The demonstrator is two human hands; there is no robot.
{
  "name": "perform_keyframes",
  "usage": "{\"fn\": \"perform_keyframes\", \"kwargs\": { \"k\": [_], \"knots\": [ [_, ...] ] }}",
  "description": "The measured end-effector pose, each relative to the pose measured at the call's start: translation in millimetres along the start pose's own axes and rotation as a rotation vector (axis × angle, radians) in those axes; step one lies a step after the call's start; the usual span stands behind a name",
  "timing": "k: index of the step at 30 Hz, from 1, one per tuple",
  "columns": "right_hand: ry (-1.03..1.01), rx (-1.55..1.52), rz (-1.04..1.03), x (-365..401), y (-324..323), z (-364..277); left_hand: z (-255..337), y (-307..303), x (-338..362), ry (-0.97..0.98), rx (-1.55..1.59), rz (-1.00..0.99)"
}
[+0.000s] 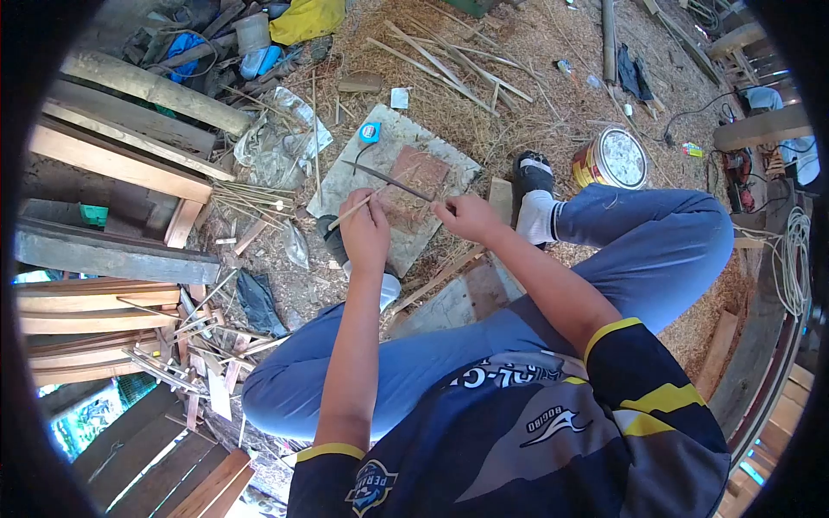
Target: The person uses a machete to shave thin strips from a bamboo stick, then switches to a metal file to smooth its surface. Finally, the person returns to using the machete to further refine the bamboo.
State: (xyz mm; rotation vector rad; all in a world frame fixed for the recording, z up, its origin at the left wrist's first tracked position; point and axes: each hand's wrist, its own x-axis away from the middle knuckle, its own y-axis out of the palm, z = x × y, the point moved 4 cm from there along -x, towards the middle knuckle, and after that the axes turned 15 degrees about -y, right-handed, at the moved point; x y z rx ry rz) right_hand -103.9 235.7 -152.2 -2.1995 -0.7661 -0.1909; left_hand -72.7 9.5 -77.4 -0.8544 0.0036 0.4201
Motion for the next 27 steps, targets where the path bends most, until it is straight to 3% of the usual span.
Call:
{"fn": "perform_keyframes", "kwargs": {
  "k": [5, 8, 14, 17, 23, 27],
  "knots": [
    [0.183, 0.028, 0.003, -5.2, 10.7, 67.5, 4.9, 1.2, 1.0, -0.006, 0.032, -0.006],
    [0.081, -0.004, -0.047, 0.4, -0.6, 33.7, 5.2, 3.8, -1.3, 0.023, 0.035, 0.010],
    [0.209, 0.050, 0.033, -1.0, 18.2, 96.8, 1.9, 0.7, -1.4, 0.010, 0.024, -0.005],
    [0.211, 0.033, -0.074, 2.0, 9.4, 83.2, 4.8, 5.9, -1.0, 0.032, 0.045, 0.012],
    [0.297, 0.028, -0.048, 0.0, 11.4, 86.3, 10.1, 3.4, 2.0, 0.028, 0.044, -0.006],
    [0.186, -0.002, -0.010, -7.0, 13.0, 67.0, 9.4, 1.8, 2.9, 0.017, 0.056, -0.017]
  ]
}}
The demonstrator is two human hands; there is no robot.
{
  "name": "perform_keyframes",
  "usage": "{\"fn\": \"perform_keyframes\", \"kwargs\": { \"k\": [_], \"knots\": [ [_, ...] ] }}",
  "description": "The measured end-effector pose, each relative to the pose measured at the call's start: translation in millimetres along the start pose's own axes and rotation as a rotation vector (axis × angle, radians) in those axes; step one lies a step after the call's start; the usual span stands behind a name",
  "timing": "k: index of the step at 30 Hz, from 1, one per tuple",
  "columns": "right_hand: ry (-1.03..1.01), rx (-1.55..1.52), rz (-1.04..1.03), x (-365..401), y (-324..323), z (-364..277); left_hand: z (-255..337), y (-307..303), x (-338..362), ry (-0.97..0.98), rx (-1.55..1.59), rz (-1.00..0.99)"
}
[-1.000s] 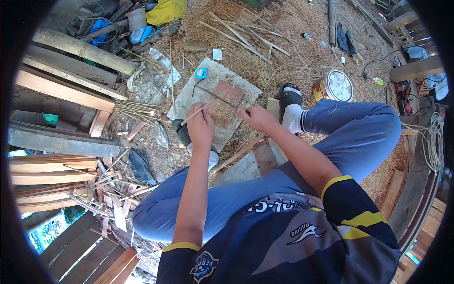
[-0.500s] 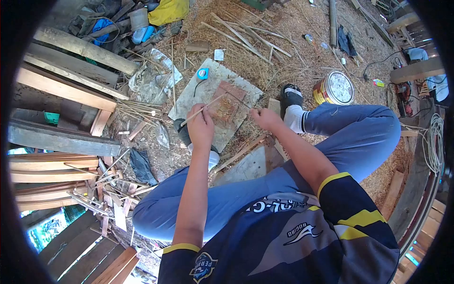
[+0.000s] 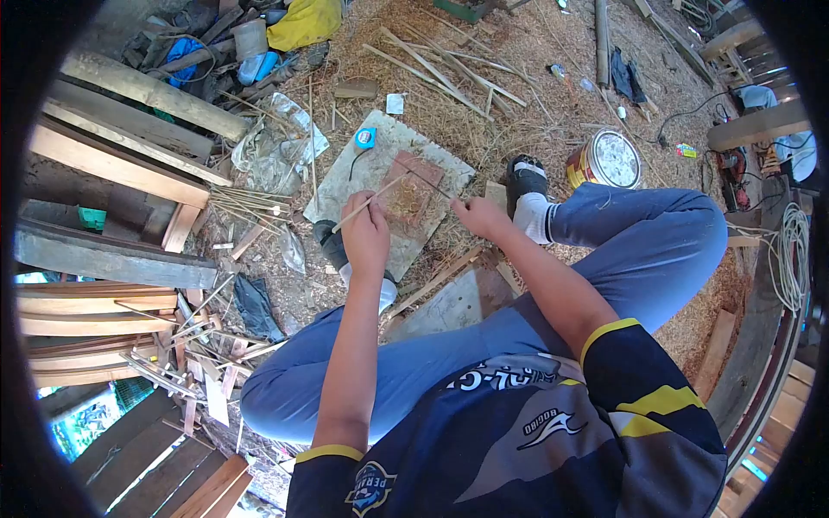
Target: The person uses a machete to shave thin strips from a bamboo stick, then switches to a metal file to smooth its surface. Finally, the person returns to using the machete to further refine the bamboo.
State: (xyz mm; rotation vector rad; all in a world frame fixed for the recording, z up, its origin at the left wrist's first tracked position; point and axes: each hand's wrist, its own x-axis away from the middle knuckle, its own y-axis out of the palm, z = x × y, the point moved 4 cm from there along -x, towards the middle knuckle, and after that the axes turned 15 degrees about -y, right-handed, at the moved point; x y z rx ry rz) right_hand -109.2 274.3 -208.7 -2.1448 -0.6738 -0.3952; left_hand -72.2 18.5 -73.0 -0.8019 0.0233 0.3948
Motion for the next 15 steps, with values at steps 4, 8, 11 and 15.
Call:
{"fn": "perform_keyframes", "kwargs": {
  "k": [4, 8, 11, 15],
  "knots": [
    [-0.274, -0.082, 0.028, 26.2, -24.9, -89.6, -1.6, -3.6, 0.0, -0.030, 0.004, -0.042],
    [-0.389, -0.079, 0.072, 33.6, -21.3, -108.4, -5.9, 1.5, 1.7, -0.014, -0.032, -0.021],
    [-0.239, -0.040, 0.069, 13.1, -8.4, -69.1, 0.7, 0.4, 3.2, -0.012, -0.029, -0.046],
    [-0.268, -0.076, 0.091, 15.5, -15.0, -63.8, -0.2, 6.7, 2.0, -0.010, -0.007, -0.039]
  ]
}}
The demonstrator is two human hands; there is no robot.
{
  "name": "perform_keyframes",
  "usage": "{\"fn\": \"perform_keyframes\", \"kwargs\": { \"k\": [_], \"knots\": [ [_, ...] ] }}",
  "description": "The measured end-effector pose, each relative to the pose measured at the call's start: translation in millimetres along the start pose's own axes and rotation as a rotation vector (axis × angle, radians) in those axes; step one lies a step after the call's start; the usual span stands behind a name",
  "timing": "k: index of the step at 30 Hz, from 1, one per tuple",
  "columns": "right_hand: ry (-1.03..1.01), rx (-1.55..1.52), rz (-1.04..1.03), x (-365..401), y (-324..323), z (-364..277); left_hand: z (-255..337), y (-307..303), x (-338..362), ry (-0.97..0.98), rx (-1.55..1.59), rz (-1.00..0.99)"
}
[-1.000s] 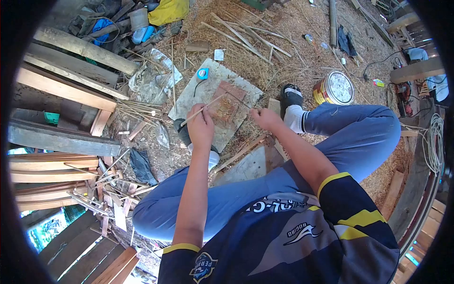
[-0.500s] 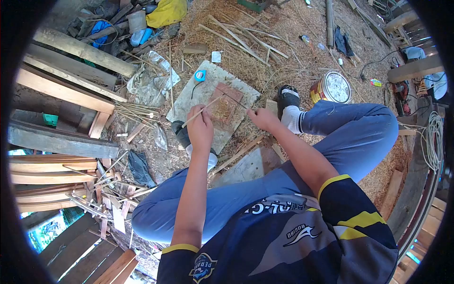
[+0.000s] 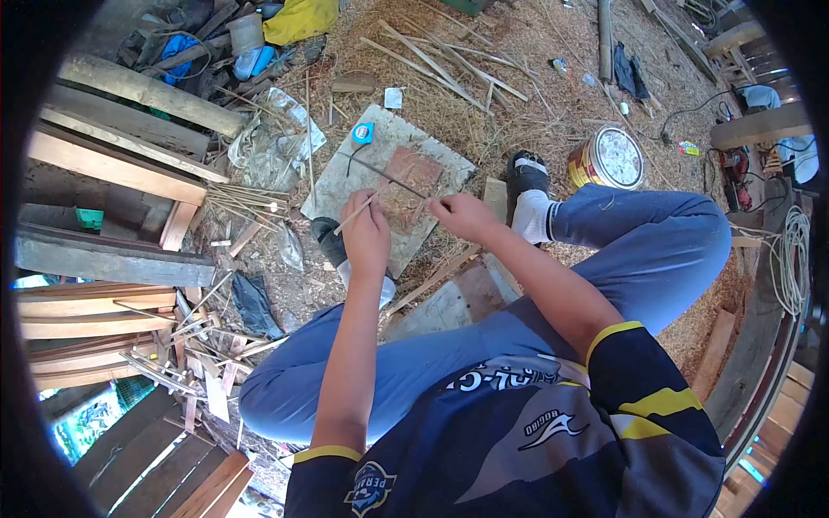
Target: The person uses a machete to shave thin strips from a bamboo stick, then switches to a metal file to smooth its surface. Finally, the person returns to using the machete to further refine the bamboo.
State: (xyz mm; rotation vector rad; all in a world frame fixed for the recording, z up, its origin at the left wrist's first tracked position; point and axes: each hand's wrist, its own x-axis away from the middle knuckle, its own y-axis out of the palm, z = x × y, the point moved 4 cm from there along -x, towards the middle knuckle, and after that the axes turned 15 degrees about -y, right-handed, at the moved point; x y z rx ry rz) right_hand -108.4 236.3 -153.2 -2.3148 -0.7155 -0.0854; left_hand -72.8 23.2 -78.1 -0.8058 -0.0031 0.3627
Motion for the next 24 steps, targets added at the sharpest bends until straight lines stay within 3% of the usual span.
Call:
{"fn": "perform_keyframes", "kwargs": {
  "k": [2, 8, 11, 14, 17, 23, 24],
  "knots": [
    [-0.101, -0.028, -0.002, -1.1, 1.2, -21.0, 6.3, -3.2, 0.4, 0.000, -0.007, -0.005],
    [0.050, 0.007, 0.006, 0.9, 1.0, 16.1, 0.6, -3.0, 1.7, 0.026, -0.002, 0.029],
    [-0.073, -0.015, -0.020, -0.7, -4.4, -14.6, 7.0, -2.5, -1.2, 0.040, -0.019, 0.007],
    [-0.109, -0.019, 0.010, -2.3, 4.8, -6.9, 6.2, -5.7, 1.5, 0.058, -0.035, -0.001],
    [0.107, -0.013, -0.032, 0.9, 2.2, 32.0, 6.0, -7.9, 1.4, 0.092, -0.060, 0.021],
    [-0.098, 0.016, -0.066, -2.8, 1.0, -0.9, 9.2, -4.6, -1.9, 0.136, -0.075, -0.015],
    [-0.008, 0.024, -0.067, -3.6, 5.9, 11.8, 7.6, -7.1, -2.0, 0.115, -0.074, -0.011]
  ]
}}
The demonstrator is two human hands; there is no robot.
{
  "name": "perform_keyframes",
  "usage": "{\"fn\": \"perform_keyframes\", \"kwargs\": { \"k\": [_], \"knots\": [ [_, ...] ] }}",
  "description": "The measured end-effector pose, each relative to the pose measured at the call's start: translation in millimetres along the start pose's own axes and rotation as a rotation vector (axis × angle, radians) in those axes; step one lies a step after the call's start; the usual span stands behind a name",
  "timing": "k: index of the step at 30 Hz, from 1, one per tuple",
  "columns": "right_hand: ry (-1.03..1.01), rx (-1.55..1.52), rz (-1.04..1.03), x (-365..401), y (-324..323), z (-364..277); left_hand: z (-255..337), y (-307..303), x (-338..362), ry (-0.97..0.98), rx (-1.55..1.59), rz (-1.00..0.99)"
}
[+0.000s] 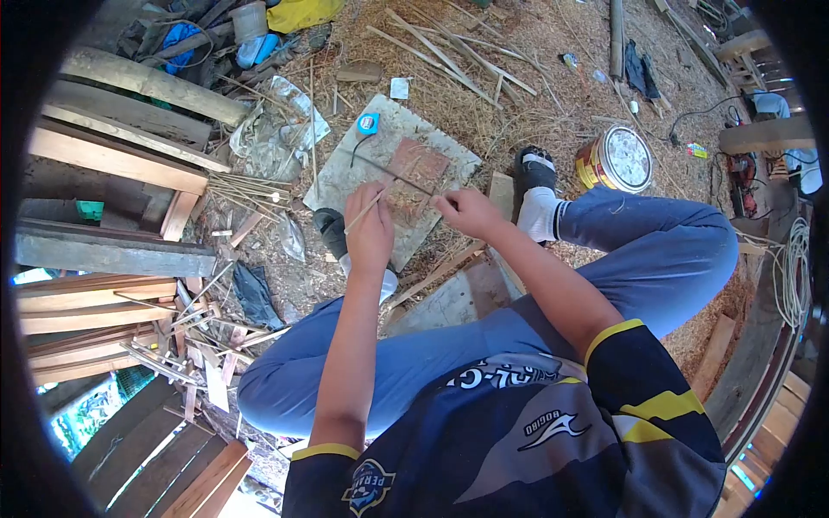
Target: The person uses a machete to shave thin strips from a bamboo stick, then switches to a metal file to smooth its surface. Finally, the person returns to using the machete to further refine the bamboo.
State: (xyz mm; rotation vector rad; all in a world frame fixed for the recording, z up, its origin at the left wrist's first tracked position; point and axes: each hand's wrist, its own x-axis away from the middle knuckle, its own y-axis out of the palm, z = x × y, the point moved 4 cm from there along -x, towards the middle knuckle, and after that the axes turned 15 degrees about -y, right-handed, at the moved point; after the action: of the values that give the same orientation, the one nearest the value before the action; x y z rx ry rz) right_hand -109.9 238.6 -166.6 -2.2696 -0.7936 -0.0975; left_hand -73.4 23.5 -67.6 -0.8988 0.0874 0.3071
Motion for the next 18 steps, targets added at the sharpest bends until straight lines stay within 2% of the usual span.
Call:
{"fn": "perform_keyframes", "kwargs": {
  "k": [2, 5, 8, 11, 14, 18],
  "knots": [
    [0.185, 0.013, 0.004, 3.9, 8.4, 37.4, -2.3, -0.4, 2.1, -0.035, 0.009, 0.005],
    [0.246, 0.023, -0.005, 5.5, 10.1, 64.4, -0.6, 5.4, -1.8, -0.040, 0.035, 0.025],
    [0.097, -0.034, -0.034, 5.3, -1.6, 21.6, 3.4, 5.4, -0.6, -0.030, 0.028, 0.014],
    [0.192, 0.023, 0.033, 8.5, 4.8, 39.4, -1.9, 0.5, 2.7, -0.065, 0.050, 0.009],
    [0.357, 0.038, -0.041, 14.6, 9.9, 83.7, -6.4, 1.7, -2.3, -0.158, 0.107, -0.016],
    [0.350, 0.017, -0.030, 13.6, 8.7, 76.2, -13.9, 0.7, 0.0, -0.257, 0.209, 0.055]
  ]
}}
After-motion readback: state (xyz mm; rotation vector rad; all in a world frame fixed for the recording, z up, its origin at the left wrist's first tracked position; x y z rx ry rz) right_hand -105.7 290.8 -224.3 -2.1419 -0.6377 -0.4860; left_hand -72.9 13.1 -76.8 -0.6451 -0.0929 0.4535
